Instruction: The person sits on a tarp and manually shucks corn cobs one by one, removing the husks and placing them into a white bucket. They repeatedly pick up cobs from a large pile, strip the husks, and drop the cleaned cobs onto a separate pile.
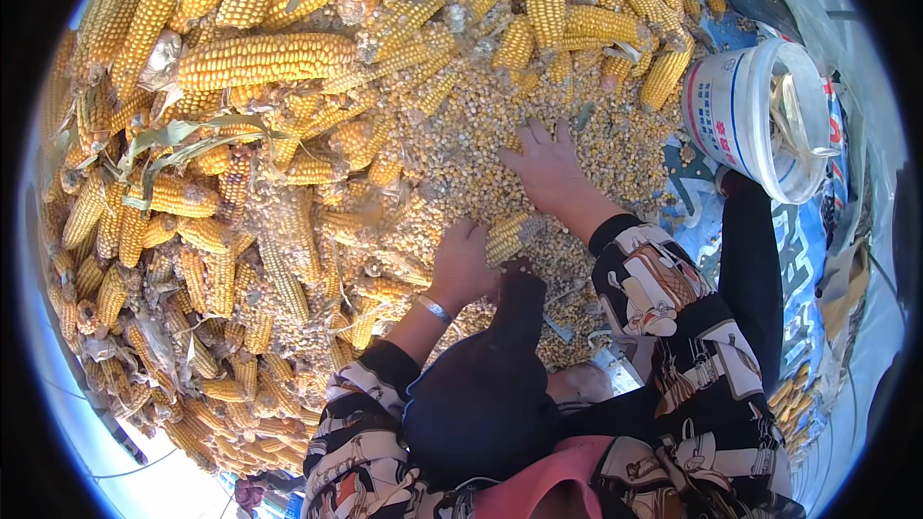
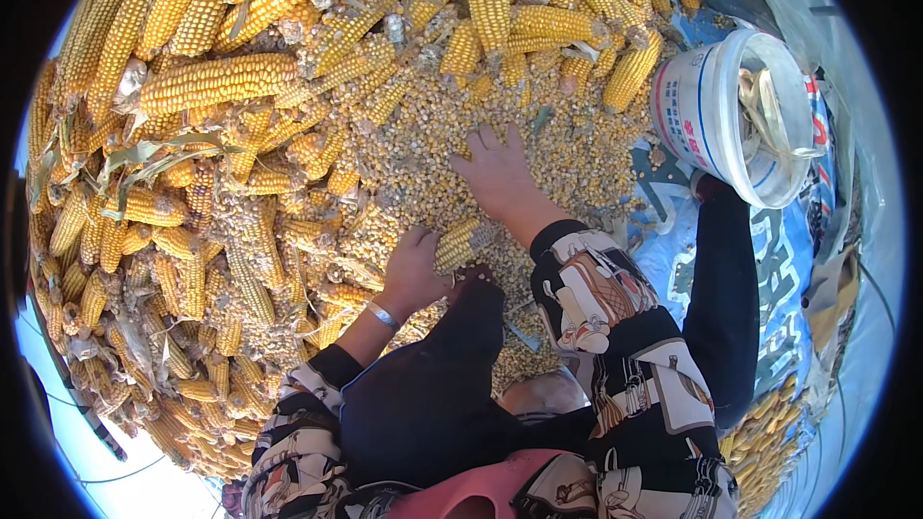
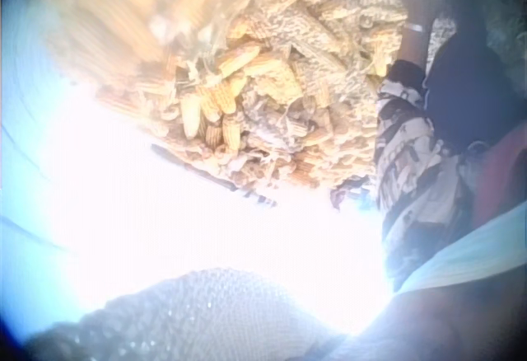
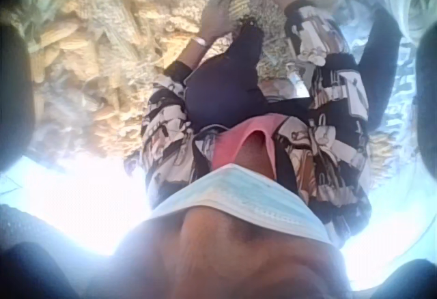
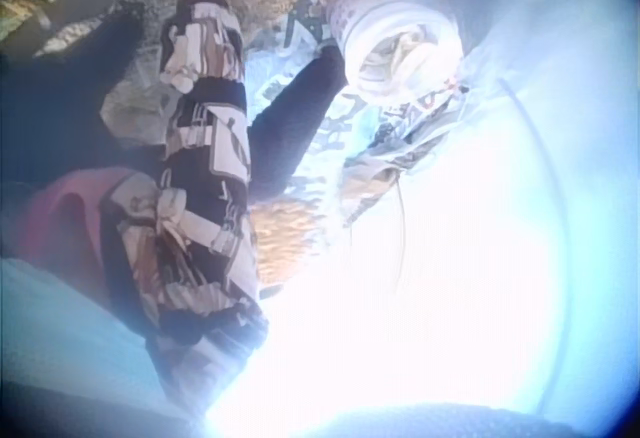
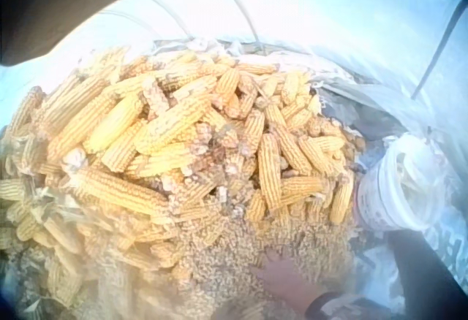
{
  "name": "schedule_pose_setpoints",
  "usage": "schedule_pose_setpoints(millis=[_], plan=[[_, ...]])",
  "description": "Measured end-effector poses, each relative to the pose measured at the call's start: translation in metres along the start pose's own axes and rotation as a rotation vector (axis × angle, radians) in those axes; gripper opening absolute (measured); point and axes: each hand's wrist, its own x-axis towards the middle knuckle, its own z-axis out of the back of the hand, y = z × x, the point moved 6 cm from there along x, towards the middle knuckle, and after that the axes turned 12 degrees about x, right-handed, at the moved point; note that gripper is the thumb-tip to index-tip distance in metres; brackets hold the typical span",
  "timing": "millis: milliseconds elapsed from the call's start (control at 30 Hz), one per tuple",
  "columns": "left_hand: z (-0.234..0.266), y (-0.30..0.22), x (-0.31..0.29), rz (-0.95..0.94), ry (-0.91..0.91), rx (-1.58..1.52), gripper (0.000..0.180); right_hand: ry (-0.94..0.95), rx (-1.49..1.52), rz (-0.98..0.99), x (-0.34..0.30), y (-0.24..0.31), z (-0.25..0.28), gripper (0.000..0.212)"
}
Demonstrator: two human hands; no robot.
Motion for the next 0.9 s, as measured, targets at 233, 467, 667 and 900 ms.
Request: schedule_pose_setpoints(millis=[233, 467, 667, 900], plan=[[0.045, 0.092, 0.040, 0.098, -0.116, 0.178, 0.072, 0.071, -0.017, 0.037, 0.016, 0.008, -0.010, 0.029], [0.032, 0.048, 0.006, 0.043, -0.035, 0.251, 0.069, 0.021, -0.033, 0.109, 0.002, 0.003, 0.003, 0.027], [0.037, 0.078, 0.034, 0.097, 0.285, 0.005, 0.085, 0.033, 0.009, 0.202, 0.019, 0.010, -0.011, 0.032], [0.008, 0.021, 0.056, 0.114, 0.300, -0.048, 0.078, -0.018, 0.105, 0.099, -0.001, -0.014, 0.004, 0.034]])
